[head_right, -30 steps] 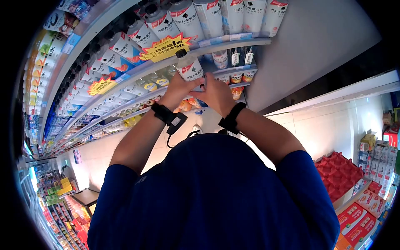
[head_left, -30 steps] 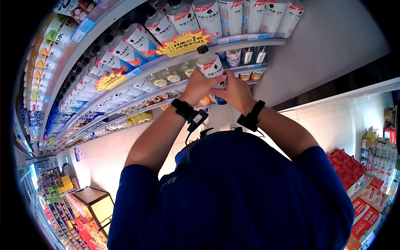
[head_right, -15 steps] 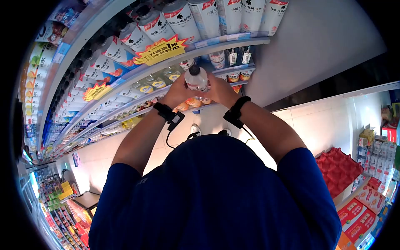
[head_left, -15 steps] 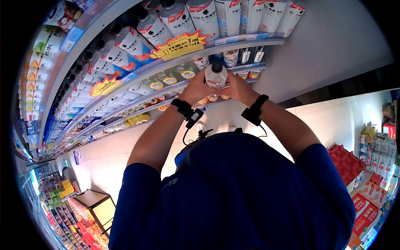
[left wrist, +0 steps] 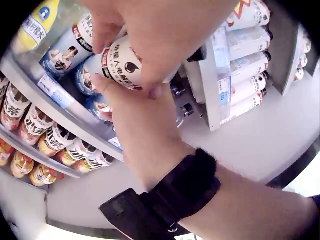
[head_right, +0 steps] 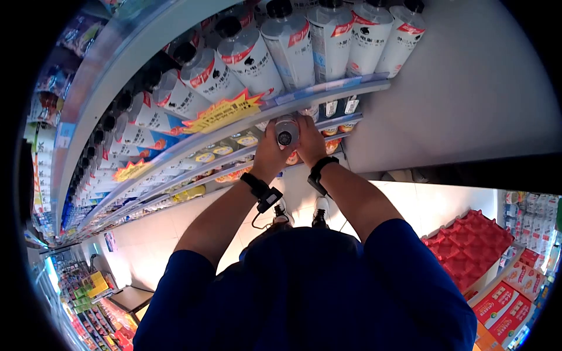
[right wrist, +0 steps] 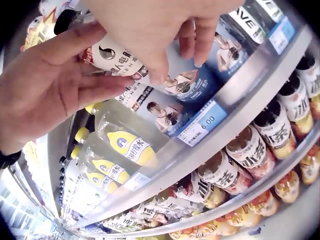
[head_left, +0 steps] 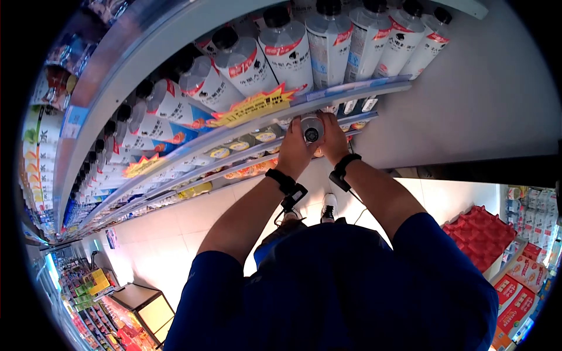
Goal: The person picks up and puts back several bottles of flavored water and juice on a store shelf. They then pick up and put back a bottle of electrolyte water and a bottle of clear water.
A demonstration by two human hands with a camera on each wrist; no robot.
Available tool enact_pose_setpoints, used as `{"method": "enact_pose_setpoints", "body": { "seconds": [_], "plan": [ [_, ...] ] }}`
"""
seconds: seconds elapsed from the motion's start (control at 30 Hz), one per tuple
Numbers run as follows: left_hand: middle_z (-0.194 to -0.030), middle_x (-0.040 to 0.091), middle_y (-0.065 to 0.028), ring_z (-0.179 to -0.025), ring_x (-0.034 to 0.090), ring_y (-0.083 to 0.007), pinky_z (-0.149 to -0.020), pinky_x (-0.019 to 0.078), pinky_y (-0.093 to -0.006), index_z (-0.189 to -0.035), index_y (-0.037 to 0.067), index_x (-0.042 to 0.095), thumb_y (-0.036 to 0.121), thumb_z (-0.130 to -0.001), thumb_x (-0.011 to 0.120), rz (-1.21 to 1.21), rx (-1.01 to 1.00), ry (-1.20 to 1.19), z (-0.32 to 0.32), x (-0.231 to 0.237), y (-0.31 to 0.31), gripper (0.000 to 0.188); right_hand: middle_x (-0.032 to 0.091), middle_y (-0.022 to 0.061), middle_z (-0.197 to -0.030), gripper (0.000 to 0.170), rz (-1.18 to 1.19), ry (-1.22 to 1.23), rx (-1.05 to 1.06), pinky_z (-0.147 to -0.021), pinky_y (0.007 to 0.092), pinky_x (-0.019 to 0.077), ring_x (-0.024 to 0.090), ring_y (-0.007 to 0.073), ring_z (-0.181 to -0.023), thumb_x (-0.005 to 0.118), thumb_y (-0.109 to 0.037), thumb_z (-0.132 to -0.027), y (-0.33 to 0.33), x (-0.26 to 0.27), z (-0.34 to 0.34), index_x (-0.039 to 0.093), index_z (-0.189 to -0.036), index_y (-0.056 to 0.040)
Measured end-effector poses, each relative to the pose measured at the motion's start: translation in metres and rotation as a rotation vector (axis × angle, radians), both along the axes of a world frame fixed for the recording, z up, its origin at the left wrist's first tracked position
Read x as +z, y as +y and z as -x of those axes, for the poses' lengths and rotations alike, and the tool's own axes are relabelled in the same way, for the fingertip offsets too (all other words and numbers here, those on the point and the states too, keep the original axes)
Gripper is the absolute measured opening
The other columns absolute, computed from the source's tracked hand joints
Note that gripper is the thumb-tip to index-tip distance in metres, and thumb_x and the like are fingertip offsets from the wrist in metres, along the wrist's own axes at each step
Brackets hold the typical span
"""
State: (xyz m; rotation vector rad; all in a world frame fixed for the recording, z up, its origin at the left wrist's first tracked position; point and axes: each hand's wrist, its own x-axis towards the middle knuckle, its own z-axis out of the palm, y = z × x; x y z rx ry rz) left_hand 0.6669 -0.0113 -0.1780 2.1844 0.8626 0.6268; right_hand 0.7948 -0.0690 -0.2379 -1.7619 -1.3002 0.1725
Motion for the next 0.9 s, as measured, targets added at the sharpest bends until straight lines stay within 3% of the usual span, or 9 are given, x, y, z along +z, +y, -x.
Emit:
{"method": "enact_pose_setpoints", "body": {
  "seconds": [0.07, 0.2, 0.33, 0.4, 0.5, 0.57, 0.73, 0.8, 0.9],
  "plan": [
    [-0.126, 0.055, -0.0279, -0.110, 0.057, -0.0453, -0.092, 0.0498, -0.0465, -0.135, -0.006, 0.035, 0.023, -0.078, 0.079, 0.094, 0.035, 0.165, -0.002, 0.002, 0.005, 0.078, 0.053, 0.0204, -0.120, 0.047, 0.131, 0.079, -0.063, -0.084, 0.0489, 0.0523, 0.060, 0.0438, -0.102, 0.066, -0.004, -0.077, 0.006, -0.012, 0.004, 0.047, -0.120, -0.0049],
    [-0.109, 0.063, -0.0260, -0.096, 0.064, -0.0422, -0.084, 0.0533, -0.0435, -0.131, -0.004, 0.048, 0.040, -0.079, 0.076, -0.144, 0.055, 0.507, -0.005, -0.009, 0.026, 0.074, 0.056, 0.0216, -0.116, 0.048, 0.179, 0.121, -0.072, -0.082, 0.0491, 0.0533, 0.060, 0.0446, -0.101, 0.069, -0.008, -0.078, 0.018, -0.029, 0.003, 0.046, -0.119, -0.0038],
    [-0.108, 0.064, -0.0218, -0.095, 0.065, -0.0383, -0.084, 0.0528, -0.0448, -0.125, 0.000, 0.056, 0.047, -0.081, 0.072, -0.332, -0.070, 0.539, -0.013, -0.005, 0.038, 0.066, 0.058, 0.0239, -0.113, 0.047, 0.125, 0.047, -0.161, -0.083, 0.0453, 0.0543, 0.062, 0.0422, -0.100, 0.070, -0.011, -0.080, 0.019, -0.033, 0.006, 0.046, -0.119, 0.0001],
    [-0.107, 0.065, -0.0185, -0.097, 0.064, -0.0369, -0.086, 0.0514, -0.0472, -0.114, 0.001, 0.061, 0.051, -0.084, 0.067, -0.627, -0.034, 0.507, -0.019, -0.013, 0.044, 0.058, 0.059, 0.0243, -0.109, 0.046, 0.143, 0.057, -0.159, -0.082, 0.0457, 0.0545, 0.062, 0.0423, -0.098, 0.069, -0.011, -0.081, 0.010, -0.022, 0.003, 0.046, -0.119, 0.0012],
    [-0.106, 0.065, -0.0174, -0.097, 0.064, -0.0366, -0.086, 0.0500, -0.0496, -0.109, 0.003, 0.064, 0.052, -0.087, 0.063, -0.743, 0.076, 0.343, -0.026, -0.028, 0.052, 0.054, 0.060, 0.0242, -0.103, 0.044, 0.130, 0.074, -0.157, -0.078, 0.0466, 0.0550, 0.063, 0.0423, -0.093, 0.067, -0.012, -0.083, 0.001, 0.005, -0.016, 0.045, -0.118, 0.0022],
    [-0.106, 0.065, -0.0172, -0.097, 0.064, -0.0368, -0.085, 0.0501, -0.0496, -0.110, 0.004, 0.064, 0.051, -0.088, 0.062, -0.629, 0.098, 0.372, -0.030, -0.031, 0.052, 0.052, 0.061, 0.0231, -0.098, 0.039, 0.083, 0.055, -0.164, -0.067, 0.0483, 0.0547, 0.065, 0.0418, -0.083, 0.066, -0.017, -0.086, -0.005, 0.024, -0.034, 0.047, -0.114, 0.0023],
    [-0.104, 0.066, -0.0166, -0.096, 0.064, -0.0355, -0.083, 0.0508, -0.0490, -0.106, 0.005, 0.065, 0.044, -0.091, 0.059, -0.540, 0.117, 0.453, -0.035, -0.031, 0.057, 0.042, 0.064, 0.0232, -0.092, 0.038, 0.128, 0.026, -0.131, -0.070, 0.0492, 0.0537, 0.064, 0.0437, -0.080, 0.064, -0.027, -0.088, 0.000, 0.056, -0.054, 0.053, -0.111, 0.0014],
    [-0.096, 0.068, -0.0160, -0.087, 0.066, -0.0344, -0.077, 0.0533, -0.0465, -0.105, 0.004, 0.065, 0.040, -0.090, 0.061, -0.653, 0.114, 0.362, -0.024, -0.018, 0.049, 0.040, 0.068, 0.0216, -0.090, 0.035, 0.372, 0.134, -0.065, -0.074, 0.0488, 0.0535, 0.065, 0.0419, -0.084, 0.065, -0.031, -0.088, 0.009, 0.057, -0.060, 0.061, -0.106, -0.0013],
    [-0.076, 0.068, -0.0108, -0.068, 0.067, -0.0322, -0.064, 0.0556, -0.0421, -0.110, 0.003, 0.062, 0.033, -0.089, 0.063, -0.357, -0.013, 0.440, 0.001, 0.003, 0.037, 0.036, 0.070, 0.0190, -0.090, 0.031, 0.157, 0.105, -0.109, -0.074, 0.0477, 0.0539, 0.066, 0.0397, -0.084, 0.067, -0.034, -0.086, 0.025, 0.034, -0.061, 0.068, -0.097, -0.0042]
  ]
}}
